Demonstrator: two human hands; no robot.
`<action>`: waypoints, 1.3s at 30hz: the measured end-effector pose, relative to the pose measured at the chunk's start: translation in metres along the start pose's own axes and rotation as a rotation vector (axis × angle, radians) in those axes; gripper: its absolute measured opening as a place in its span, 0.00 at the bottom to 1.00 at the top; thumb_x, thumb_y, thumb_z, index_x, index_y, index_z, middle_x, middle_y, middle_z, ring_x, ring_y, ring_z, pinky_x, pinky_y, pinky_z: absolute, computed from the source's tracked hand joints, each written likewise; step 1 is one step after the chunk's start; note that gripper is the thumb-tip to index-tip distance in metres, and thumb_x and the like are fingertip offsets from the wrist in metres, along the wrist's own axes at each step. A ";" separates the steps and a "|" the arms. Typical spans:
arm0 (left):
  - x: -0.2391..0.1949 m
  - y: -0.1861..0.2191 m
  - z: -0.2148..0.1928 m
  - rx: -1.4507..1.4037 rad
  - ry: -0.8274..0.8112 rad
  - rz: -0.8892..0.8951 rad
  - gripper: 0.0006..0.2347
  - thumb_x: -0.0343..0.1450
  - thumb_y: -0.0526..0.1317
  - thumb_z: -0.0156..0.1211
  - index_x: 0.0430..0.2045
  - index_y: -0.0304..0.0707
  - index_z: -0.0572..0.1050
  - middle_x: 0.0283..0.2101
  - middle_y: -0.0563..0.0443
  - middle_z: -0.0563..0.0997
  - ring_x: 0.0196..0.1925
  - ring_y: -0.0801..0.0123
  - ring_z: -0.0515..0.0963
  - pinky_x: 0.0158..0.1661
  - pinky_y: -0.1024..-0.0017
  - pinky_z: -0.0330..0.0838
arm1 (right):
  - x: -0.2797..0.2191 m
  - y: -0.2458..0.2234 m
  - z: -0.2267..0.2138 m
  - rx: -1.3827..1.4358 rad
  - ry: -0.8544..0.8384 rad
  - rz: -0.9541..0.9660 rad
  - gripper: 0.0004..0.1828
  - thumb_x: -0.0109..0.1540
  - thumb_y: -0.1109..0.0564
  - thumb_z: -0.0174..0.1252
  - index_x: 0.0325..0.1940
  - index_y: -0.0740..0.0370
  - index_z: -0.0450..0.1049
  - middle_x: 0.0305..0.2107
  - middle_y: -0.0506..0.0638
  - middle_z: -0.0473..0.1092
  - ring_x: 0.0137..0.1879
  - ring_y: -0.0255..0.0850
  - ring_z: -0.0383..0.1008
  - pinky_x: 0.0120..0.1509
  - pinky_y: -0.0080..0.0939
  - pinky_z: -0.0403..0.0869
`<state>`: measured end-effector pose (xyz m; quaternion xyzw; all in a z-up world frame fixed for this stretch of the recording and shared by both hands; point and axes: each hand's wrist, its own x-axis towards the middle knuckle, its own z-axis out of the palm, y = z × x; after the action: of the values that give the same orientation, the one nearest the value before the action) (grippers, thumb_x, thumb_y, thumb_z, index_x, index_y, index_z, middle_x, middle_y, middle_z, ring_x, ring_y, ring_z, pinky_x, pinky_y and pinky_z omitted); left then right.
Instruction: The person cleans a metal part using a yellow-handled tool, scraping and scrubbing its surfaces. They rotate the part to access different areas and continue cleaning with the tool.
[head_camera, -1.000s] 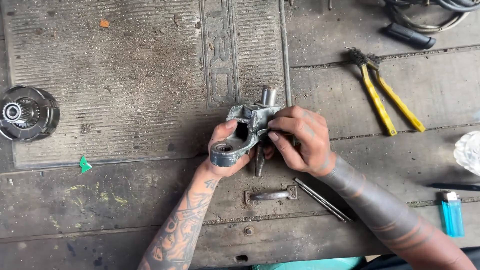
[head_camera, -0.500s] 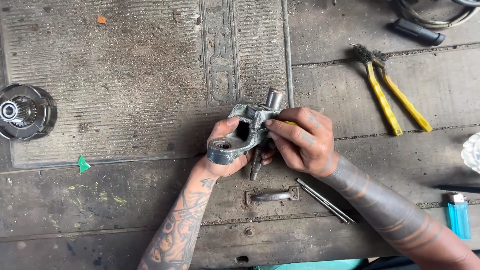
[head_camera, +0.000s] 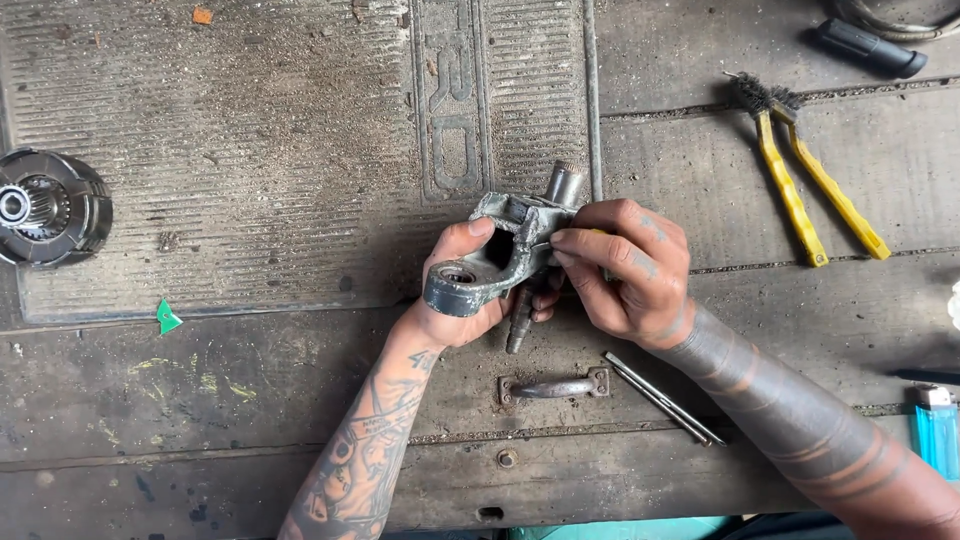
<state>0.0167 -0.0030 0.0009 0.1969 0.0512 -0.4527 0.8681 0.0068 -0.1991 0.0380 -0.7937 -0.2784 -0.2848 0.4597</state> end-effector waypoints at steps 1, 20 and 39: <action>0.000 0.000 0.001 -0.001 0.002 -0.001 0.27 0.73 0.56 0.44 0.48 0.22 0.72 0.37 0.30 0.78 0.35 0.48 0.78 0.42 0.54 0.77 | 0.000 0.001 0.000 0.001 0.000 0.002 0.05 0.64 0.65 0.60 0.42 0.67 0.81 0.30 0.59 0.73 0.30 0.53 0.74 0.32 0.51 0.75; 0.002 0.000 -0.003 0.026 -0.028 -0.025 0.27 0.73 0.55 0.44 0.46 0.21 0.72 0.39 0.27 0.77 0.35 0.50 0.76 0.41 0.56 0.76 | 0.004 0.005 -0.004 0.038 0.018 -0.029 0.05 0.64 0.66 0.60 0.40 0.67 0.81 0.29 0.59 0.73 0.28 0.52 0.73 0.32 0.49 0.74; -0.005 0.016 0.003 0.209 -0.142 -0.128 0.34 0.75 0.60 0.35 0.50 0.16 0.70 0.38 0.19 0.79 0.38 0.38 0.83 0.42 0.49 0.82 | 0.008 0.001 -0.008 -0.058 -0.033 -0.158 0.06 0.62 0.64 0.60 0.41 0.63 0.81 0.31 0.60 0.73 0.26 0.49 0.72 0.32 0.45 0.73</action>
<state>0.0265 0.0084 0.0096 0.2502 -0.0452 -0.5228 0.8137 0.0115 -0.2049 0.0464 -0.7870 -0.3394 -0.3150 0.4078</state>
